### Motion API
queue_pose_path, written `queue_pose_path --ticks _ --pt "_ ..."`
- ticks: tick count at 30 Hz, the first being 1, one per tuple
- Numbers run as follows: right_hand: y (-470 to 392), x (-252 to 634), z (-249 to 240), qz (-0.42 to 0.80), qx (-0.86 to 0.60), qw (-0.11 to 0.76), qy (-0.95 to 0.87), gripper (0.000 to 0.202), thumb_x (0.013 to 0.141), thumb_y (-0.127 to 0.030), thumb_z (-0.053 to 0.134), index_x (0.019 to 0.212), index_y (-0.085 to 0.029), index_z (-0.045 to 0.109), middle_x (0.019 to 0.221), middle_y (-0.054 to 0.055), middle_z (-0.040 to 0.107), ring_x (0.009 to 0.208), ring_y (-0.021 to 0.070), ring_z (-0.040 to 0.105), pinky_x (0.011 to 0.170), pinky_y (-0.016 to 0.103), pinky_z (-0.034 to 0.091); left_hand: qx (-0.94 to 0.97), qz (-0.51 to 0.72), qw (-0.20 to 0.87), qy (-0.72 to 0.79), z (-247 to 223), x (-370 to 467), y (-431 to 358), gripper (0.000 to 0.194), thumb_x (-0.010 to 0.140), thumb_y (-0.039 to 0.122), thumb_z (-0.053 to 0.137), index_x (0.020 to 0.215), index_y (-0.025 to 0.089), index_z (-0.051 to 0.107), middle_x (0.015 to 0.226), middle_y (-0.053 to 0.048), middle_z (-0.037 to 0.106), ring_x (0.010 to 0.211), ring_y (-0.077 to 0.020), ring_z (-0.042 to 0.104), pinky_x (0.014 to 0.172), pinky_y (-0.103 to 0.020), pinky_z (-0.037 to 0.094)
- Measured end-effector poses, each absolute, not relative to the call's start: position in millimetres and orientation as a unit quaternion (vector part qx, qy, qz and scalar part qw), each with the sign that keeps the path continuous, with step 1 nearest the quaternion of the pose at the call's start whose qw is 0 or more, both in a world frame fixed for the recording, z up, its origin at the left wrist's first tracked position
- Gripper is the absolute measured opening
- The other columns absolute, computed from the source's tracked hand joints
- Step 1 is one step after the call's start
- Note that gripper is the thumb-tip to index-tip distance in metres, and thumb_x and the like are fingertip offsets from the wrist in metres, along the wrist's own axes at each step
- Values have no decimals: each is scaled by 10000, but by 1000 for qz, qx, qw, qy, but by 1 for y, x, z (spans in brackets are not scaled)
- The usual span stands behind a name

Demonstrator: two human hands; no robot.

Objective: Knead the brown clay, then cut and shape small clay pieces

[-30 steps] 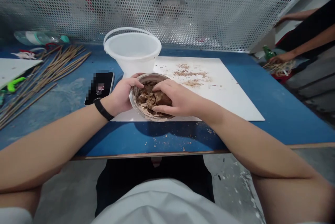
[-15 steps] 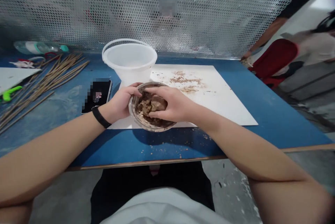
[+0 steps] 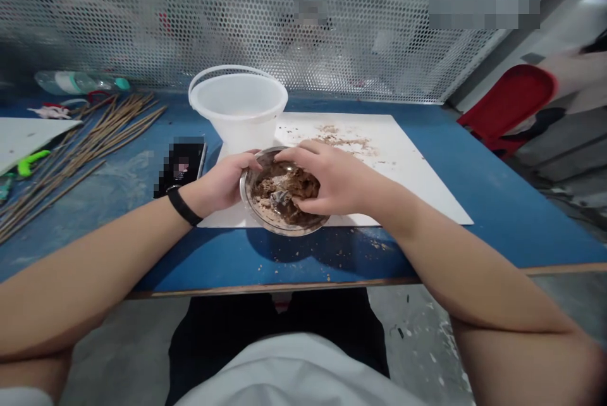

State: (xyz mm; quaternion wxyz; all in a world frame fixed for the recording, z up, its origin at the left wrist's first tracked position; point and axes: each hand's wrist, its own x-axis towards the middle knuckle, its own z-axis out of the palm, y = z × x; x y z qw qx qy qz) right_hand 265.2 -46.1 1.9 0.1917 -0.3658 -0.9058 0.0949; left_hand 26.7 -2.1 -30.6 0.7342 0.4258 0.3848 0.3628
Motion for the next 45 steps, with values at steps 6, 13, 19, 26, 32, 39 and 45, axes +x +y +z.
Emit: queue_pose_path --ticks 6,13,19,26,32,39,45 --pt "-34 251 -18 75 -375 311 -870 334 905 -408 757 1167 -210 694 1149 124 791 1042 302 712 937 426 533 418 366 733 393 -31 28 -3 281 691 199 725 964 179 783 989 -100 828 970 -294 781 887 -403 617" --pt "-50 255 -10 88 -408 273 -867 516 825 -340 804 1270 -216 572 1229 137 682 1067 311 656 926 457 565 426 361 744 367 -31 27 -4 280 672 238 798 941 157 795 963 -123 840 1086 -393 772 1040 -542 604" --pt "-67 252 -7 92 -363 176 -911 681 946 -520 760 1495 -191 530 1470 236 579 1417 438 527 1223 651 470 461 383 710 370 -29 30 -10 451 611 148 685 1052 168 780 1016 -80 814 1063 -327 753 979 -449 595" --pt "-29 234 -31 3 -392 180 -902 494 1079 -557 539 1375 -163 572 1413 243 587 1329 439 505 1219 674 418 440 376 718 387 -27 32 -17 295 764 145 696 1043 197 777 1026 -57 789 1113 -302 757 966 -378 595" --pt "-25 222 -39 -72 -466 240 -849 571 1069 -685 502 1221 -160 666 1295 243 628 1241 459 530 1120 683 453 422 388 731 371 -31 34 -12 193 818 200 755 1007 165 776 932 -88 790 1042 -305 766 951 -405 600" --pt "-48 226 -13 -7 -483 212 -850 651 1144 -626 374 877 -159 741 937 171 698 977 325 610 953 493 504 394 415 710 411 -33 36 -13 438 651 91 664 1074 158 758 851 -63 763 821 -256 714 808 -389 580" --pt "-52 222 -8 -22 -405 225 -886 409 1100 -467 476 1118 -136 715 1083 179 705 1001 323 597 955 468 485 383 397 723 416 -36 36 -10 266 709 97 651 962 147 713 742 -38 705 697 -214 692 769 -359 594"
